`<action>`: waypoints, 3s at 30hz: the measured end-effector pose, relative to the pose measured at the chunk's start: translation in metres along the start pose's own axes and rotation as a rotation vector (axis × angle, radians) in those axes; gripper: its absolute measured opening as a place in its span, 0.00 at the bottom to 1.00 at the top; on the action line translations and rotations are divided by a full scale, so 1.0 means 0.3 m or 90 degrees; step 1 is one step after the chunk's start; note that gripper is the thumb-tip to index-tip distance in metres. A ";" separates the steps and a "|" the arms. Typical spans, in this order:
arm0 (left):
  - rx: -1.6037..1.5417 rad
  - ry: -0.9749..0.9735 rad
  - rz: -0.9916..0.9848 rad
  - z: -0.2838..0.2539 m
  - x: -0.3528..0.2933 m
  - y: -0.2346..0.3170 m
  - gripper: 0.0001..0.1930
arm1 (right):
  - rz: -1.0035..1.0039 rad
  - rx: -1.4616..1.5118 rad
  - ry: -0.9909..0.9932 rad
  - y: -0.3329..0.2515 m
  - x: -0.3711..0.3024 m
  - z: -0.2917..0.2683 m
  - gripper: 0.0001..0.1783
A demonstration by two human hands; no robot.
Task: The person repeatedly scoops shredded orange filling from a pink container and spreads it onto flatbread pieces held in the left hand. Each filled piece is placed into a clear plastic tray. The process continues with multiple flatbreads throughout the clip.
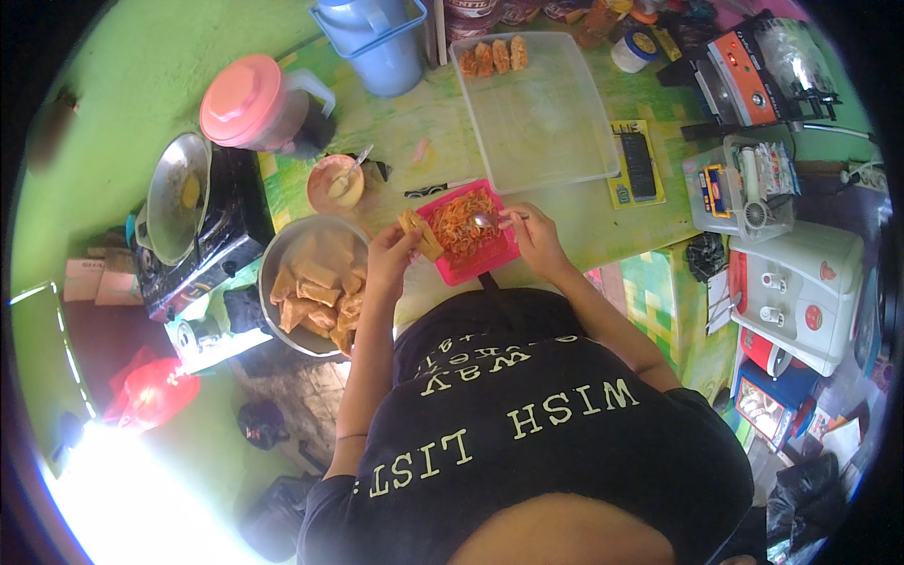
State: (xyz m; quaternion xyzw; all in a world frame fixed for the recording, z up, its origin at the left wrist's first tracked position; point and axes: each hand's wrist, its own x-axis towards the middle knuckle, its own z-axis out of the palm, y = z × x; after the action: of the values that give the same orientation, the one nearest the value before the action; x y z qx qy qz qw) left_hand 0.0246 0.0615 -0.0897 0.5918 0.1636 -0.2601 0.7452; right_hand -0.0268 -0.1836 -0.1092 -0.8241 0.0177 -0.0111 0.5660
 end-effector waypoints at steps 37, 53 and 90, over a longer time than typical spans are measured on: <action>0.007 -0.018 -0.011 0.014 -0.028 0.001 0.12 | 0.299 0.386 0.088 0.202 -0.013 -0.003 0.15; -0.002 -0.011 0.002 0.019 -0.011 0.006 0.12 | 0.198 0.270 0.146 0.133 0.014 -0.012 0.15; -0.014 -0.013 0.007 0.013 -0.018 0.022 0.11 | 0.295 0.351 0.186 0.233 0.044 0.051 0.15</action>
State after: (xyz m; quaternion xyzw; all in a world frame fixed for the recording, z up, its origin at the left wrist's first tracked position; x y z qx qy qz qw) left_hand 0.0236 0.0600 -0.0806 0.5820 0.1558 -0.2603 0.7545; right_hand -0.0142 -0.1948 -0.1799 -0.6047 0.2805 -0.0047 0.7454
